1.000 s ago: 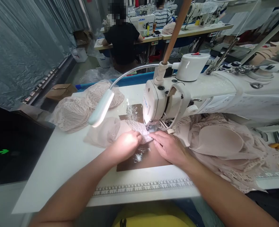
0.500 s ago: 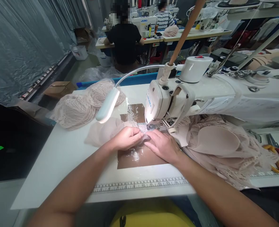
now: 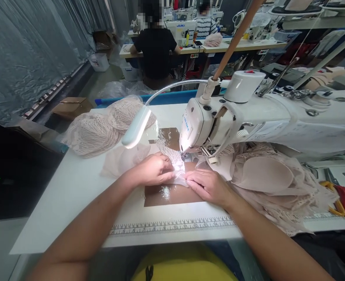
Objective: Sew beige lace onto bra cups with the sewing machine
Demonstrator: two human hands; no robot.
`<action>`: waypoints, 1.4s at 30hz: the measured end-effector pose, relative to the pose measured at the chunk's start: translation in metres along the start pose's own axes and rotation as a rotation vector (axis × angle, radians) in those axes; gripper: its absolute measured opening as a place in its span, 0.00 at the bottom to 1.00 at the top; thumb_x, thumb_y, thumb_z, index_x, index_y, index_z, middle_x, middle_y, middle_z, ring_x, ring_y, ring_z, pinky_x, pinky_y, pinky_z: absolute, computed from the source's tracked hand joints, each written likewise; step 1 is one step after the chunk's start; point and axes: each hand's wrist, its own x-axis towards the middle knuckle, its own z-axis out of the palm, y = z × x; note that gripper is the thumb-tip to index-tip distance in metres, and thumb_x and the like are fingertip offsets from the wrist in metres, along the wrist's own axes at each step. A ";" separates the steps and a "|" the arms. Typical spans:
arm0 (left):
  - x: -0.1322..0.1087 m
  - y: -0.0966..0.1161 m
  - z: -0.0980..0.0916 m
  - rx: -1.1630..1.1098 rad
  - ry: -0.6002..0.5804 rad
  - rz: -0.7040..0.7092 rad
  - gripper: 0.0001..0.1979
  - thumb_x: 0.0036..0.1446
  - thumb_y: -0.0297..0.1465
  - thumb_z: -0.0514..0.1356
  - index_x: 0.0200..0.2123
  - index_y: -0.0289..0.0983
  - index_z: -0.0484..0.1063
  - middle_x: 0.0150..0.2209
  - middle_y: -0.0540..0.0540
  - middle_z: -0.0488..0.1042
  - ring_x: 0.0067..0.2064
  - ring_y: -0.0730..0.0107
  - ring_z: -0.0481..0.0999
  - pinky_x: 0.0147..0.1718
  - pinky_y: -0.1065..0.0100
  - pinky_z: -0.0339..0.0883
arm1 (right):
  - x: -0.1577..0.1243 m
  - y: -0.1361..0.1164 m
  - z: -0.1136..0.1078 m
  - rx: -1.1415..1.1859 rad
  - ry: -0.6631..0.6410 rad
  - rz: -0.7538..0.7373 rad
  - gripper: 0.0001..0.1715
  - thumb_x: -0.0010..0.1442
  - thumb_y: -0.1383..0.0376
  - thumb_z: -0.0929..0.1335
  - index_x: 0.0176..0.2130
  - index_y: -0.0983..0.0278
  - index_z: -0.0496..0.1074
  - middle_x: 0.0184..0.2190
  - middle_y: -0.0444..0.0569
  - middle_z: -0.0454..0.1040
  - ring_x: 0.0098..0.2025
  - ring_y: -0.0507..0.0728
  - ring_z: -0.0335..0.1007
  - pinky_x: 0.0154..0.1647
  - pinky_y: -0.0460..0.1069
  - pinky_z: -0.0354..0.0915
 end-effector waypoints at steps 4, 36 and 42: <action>0.003 0.006 0.007 0.054 -0.018 0.100 0.16 0.63 0.37 0.52 0.46 0.36 0.75 0.36 0.42 0.72 0.39 0.63 0.69 0.42 0.65 0.63 | -0.005 0.001 -0.002 -0.046 0.002 0.094 0.12 0.65 0.66 0.61 0.37 0.63 0.73 0.27 0.46 0.75 0.29 0.52 0.69 0.31 0.47 0.61; 0.015 0.012 0.035 0.440 0.126 0.068 0.18 0.66 0.30 0.47 0.55 0.34 0.67 0.58 0.43 0.67 0.45 0.59 0.66 0.45 0.58 0.61 | -0.005 0.006 0.007 -0.436 -0.027 0.109 0.20 0.54 0.74 0.61 0.42 0.62 0.76 0.27 0.46 0.70 0.32 0.55 0.62 0.34 0.48 0.57; 0.013 0.008 0.035 0.435 0.106 0.077 0.19 0.63 0.25 0.49 0.56 0.34 0.67 0.59 0.42 0.67 0.45 0.59 0.66 0.45 0.58 0.59 | -0.005 0.006 0.006 -0.476 -0.062 0.104 0.21 0.55 0.74 0.62 0.44 0.62 0.75 0.27 0.47 0.69 0.32 0.55 0.62 0.34 0.48 0.57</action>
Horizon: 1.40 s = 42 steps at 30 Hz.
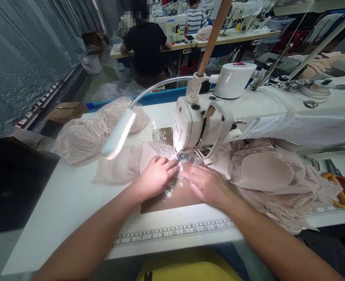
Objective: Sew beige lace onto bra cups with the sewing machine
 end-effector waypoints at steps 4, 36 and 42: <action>0.001 -0.003 0.004 -0.034 0.016 -0.017 0.20 0.62 0.25 0.50 0.56 0.35 0.67 0.59 0.43 0.67 0.46 0.58 0.66 0.46 0.57 0.60 | 0.002 0.000 0.003 0.004 -0.006 0.025 0.23 0.56 0.74 0.61 0.47 0.62 0.75 0.28 0.48 0.71 0.33 0.56 0.64 0.35 0.49 0.59; -0.015 -0.039 0.013 -0.174 0.288 -0.393 0.16 0.58 0.28 0.52 0.47 0.36 0.74 0.49 0.38 0.73 0.50 0.52 0.71 0.49 0.48 0.65 | -0.042 0.008 -0.075 0.023 -0.248 0.266 0.13 0.63 0.67 0.61 0.34 0.62 0.74 0.30 0.48 0.77 0.31 0.56 0.72 0.27 0.47 0.60; -0.027 -0.010 -0.018 -0.415 0.092 -0.202 0.12 0.57 0.24 0.53 0.39 0.37 0.76 0.44 0.44 0.77 0.47 0.64 0.74 0.48 0.63 0.69 | -0.074 0.004 -0.049 -0.078 -0.252 0.265 0.11 0.57 0.72 0.64 0.41 0.65 0.72 0.38 0.54 0.73 0.38 0.60 0.72 0.33 0.50 0.65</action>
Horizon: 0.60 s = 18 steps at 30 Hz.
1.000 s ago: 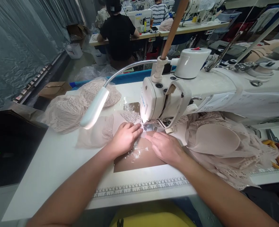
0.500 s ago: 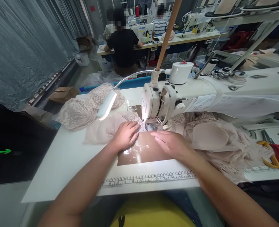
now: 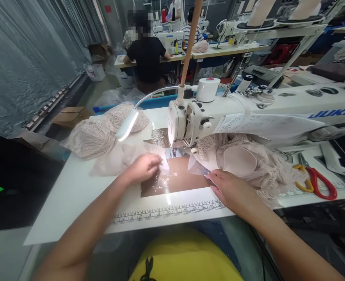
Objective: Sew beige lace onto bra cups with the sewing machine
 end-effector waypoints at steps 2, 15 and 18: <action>-0.010 0.025 -0.003 -0.147 -0.192 0.131 0.12 0.58 0.25 0.54 0.40 0.39 0.76 0.47 0.44 0.76 0.50 0.65 0.73 0.52 0.62 0.67 | -0.007 0.002 0.006 0.025 0.010 -0.058 0.12 0.57 0.72 0.63 0.41 0.65 0.72 0.40 0.54 0.73 0.37 0.59 0.72 0.32 0.51 0.66; -0.014 0.000 -0.008 -0.295 0.108 -0.320 0.28 0.54 0.37 0.62 0.58 0.38 0.65 0.59 0.39 0.65 0.58 0.52 0.67 0.54 0.53 0.66 | -0.025 0.012 0.023 0.073 0.043 -0.188 0.29 0.54 0.74 0.61 0.56 0.65 0.64 0.50 0.58 0.71 0.48 0.62 0.71 0.41 0.54 0.71; -0.013 -0.015 0.001 -0.418 0.086 -0.393 0.29 0.54 0.36 0.62 0.58 0.35 0.64 0.57 0.38 0.69 0.56 0.53 0.70 0.54 0.54 0.66 | -0.031 0.016 0.028 0.048 0.008 -0.198 0.34 0.50 0.77 0.60 0.57 0.65 0.63 0.49 0.58 0.70 0.47 0.62 0.71 0.42 0.55 0.71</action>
